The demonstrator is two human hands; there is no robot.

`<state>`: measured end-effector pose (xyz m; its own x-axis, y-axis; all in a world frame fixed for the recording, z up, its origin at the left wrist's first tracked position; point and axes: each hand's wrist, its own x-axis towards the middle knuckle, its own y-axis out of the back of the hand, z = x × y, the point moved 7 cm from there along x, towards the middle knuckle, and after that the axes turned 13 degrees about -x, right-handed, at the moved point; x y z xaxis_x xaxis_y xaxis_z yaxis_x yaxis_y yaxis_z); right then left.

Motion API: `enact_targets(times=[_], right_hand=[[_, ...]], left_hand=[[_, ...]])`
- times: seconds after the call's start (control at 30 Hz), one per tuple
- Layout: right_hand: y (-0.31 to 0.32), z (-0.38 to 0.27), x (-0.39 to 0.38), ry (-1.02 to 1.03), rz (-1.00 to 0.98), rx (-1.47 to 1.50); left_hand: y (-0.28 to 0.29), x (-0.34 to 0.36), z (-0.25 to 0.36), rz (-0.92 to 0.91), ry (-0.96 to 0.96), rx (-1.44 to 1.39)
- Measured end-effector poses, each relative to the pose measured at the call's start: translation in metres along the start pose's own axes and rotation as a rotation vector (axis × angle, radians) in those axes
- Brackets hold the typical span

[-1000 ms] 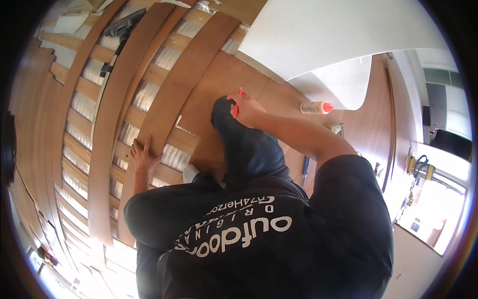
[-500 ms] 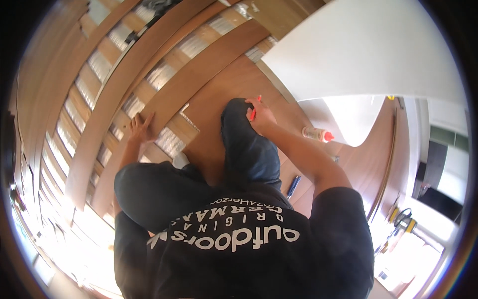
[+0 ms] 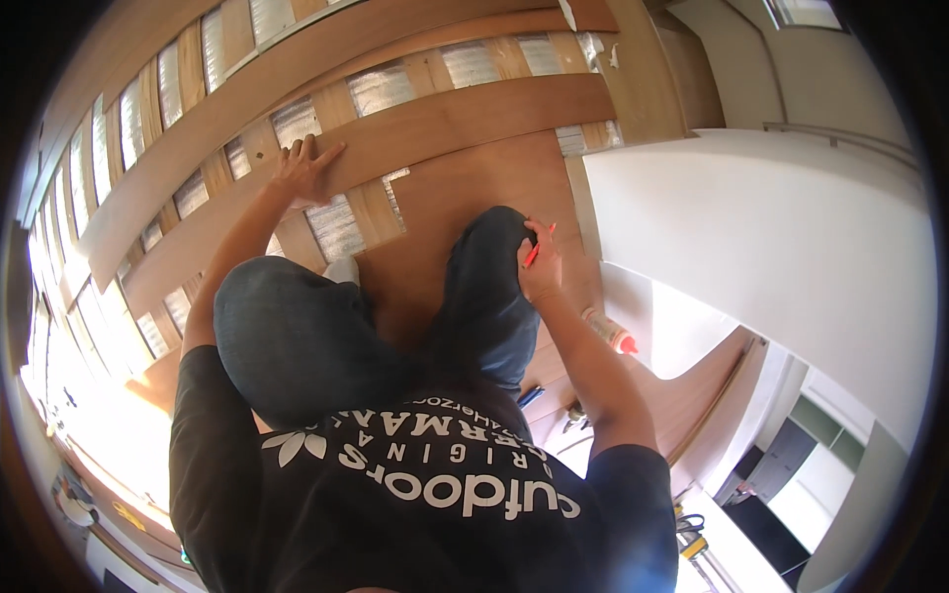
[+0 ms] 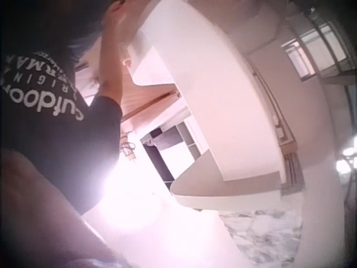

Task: The person marks a wood plank using a pencil and a table saw as a guide, then applies glue to the underside of the plank and hammers it into place on the floor, using a square and pencil to mark the next piece.

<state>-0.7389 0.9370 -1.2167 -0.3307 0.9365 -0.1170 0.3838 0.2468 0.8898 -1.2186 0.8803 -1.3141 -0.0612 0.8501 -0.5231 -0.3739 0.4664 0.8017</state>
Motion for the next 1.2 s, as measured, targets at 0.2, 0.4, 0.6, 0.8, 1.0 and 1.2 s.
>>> enact_targets(times=[0.2,0.4,0.6,0.8,1.0,1.2], right_hand=[[-0.006,0.0,0.0,-0.018,-0.016,0.075],[-0.008,0.003,0.005,0.003,-0.034,0.066],[-0.009,-0.008,0.009,-0.016,-0.022,-0.041],[-0.029,-0.02,0.068,-0.142,-0.161,-0.172],[-0.131,-0.068,0.214,-0.162,-0.038,0.198],[-0.205,-0.114,0.367,-0.58,-0.051,0.967]], left_hand=[[-0.002,0.0,-0.003,0.055,0.021,0.052],[-0.008,-0.001,-0.005,0.082,-0.008,0.053],[-0.013,-0.001,-0.018,0.014,-0.006,0.027],[-0.017,0.006,-0.128,0.453,0.214,-0.851],[-0.05,-0.045,-0.301,0.959,0.455,-2.152],[-0.031,-0.01,-0.311,1.23,0.422,-2.401]])
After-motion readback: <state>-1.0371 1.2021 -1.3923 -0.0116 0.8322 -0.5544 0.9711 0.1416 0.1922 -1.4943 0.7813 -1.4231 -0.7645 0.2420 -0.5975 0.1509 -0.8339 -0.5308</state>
